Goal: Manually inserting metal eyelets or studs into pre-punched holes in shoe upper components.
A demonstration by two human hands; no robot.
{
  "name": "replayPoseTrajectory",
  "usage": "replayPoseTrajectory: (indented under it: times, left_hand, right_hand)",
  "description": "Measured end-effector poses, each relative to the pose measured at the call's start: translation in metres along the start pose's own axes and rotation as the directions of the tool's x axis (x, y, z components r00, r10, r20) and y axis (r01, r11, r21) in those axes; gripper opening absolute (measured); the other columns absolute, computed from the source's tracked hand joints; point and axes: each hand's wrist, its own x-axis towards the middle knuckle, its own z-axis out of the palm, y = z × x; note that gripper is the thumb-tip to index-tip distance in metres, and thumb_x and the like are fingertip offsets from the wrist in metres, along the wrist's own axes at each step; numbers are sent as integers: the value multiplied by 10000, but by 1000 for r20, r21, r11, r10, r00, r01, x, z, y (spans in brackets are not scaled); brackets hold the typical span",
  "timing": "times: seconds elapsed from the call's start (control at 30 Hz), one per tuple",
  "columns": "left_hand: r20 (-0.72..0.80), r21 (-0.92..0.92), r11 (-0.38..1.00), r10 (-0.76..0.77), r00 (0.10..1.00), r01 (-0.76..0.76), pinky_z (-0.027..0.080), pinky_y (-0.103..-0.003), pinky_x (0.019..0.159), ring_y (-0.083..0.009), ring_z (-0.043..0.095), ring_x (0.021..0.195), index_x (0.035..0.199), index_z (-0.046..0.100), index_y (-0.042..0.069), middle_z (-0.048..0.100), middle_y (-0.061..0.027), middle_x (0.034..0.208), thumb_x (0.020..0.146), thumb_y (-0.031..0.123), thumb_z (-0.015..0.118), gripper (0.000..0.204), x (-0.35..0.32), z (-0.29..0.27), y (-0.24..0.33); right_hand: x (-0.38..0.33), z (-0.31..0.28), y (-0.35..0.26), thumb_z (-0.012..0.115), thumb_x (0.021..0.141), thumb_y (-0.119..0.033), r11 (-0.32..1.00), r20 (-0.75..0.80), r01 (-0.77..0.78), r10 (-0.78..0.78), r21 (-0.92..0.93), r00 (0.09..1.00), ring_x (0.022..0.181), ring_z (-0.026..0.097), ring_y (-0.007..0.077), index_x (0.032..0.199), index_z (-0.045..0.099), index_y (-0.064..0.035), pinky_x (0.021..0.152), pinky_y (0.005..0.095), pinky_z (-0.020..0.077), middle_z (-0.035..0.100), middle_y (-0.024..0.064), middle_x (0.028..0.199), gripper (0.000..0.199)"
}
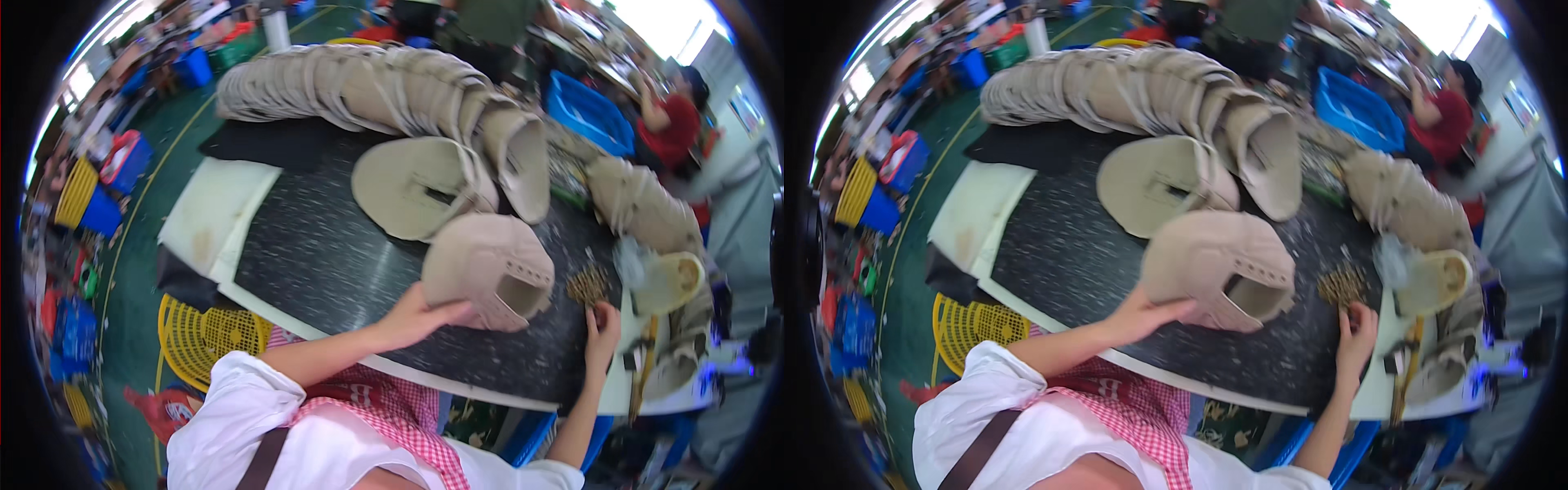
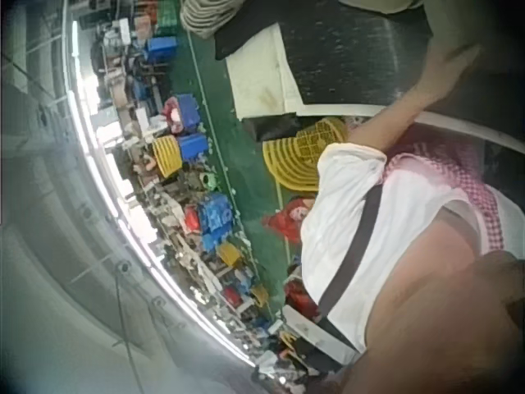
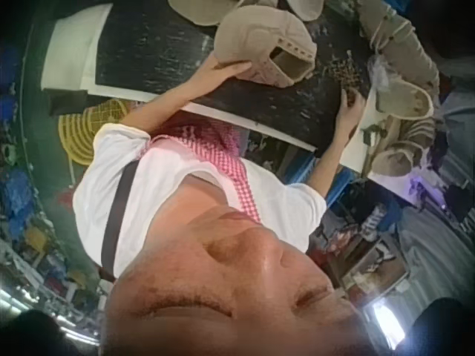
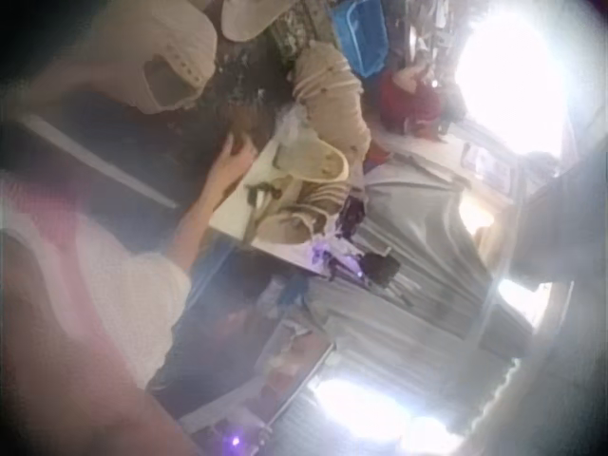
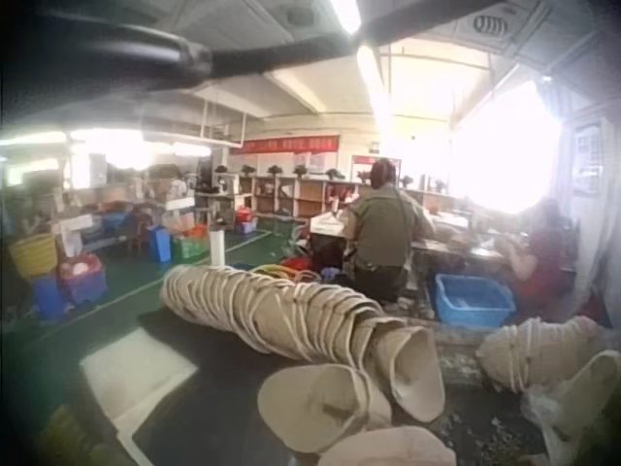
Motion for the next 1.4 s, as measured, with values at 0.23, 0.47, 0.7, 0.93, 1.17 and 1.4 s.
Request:
replayPoseTrajectory:
  times: [0.23, 0.47, 0.7, 0.93, 1.17, 1.4]
  left_hand:
    - [28, 30, 998, -65, 998, 64, 458, -268, 810, -122, 544, 947, 1138, 514, -4, 584, -63, 1041, 844, 181, 607, 359, 2, 8, 6]
    - [98, -107, 974, -191, 977, 201, 458, -260, 798, -109, 551, 918, 1091, 556, -7, 596, -59, 1004, 837, 193, 620, 329, 6, 28, 3]
    - [105, -161, 968, -175, 979, 191, 458, -262, 809, -103, 550, 924, 1074, 567, -20, 601, -60, 991, 857, 181, 593, 297, 5, 36, 0]
    - [134, -169, 969, -160, 978, 182, 456, -263, 822, -108, 551, 924, 1082, 559, -26, 597, -64, 1005, 861, 179, 587, 303, 7, 37, 3]
    - [122, -162, 972, -153, 981, 171, 456, -263, 822, -106, 550, 921, 1085, 562, -17, 599, -61, 998, 861, 188, 588, 305, 6, 36, 2]
    - [104, -75, 987, -133, 986, 141, 475, -257, 779, -107, 565, 887, 1041, 586, -22, 612, -60, 959, 861, 178, 586, 269, 4, 36, 2]
  right_hand:
    - [-15, -6, -19, 634, 756, 2, 993, -82, -63, 71, 100, 994, 616, 522, 114, 814, 590, 9, 584, 242, 423, 587, 65, 737, 74]
    - [-50, 2, -129, 625, 698, 103, 696, 18, 131, -203, 706, 979, 798, 607, 138, 802, 634, 2, 703, 233, 472, 639, 92, 860, 145]
    - [-54, 21, -127, 647, 689, 88, 627, 193, -65, -138, 776, 971, 781, 575, 130, 801, 660, -9, 693, 225, 471, 612, 63, 853, 149]
    - [-53, 18, -126, 638, 706, 85, 680, 100, -44, -43, 732, 994, 775, 603, 136, 855, 645, 4, 674, 238, 474, 637, 81, 850, 170]
    - [-56, 15, -132, 659, 703, 64, 842, -37, 227, -240, 490, 970, 723, 621, 156, 836, 642, 4, 662, 234, 477, 648, 85, 822, 147]
    - [-54, 17, -136, 683, 653, 52, 784, 42, 213, -291, 583, 956, 766, 590, 157, 807, 656, -30, 650, 241, 471, 597, 67, 898, 176]
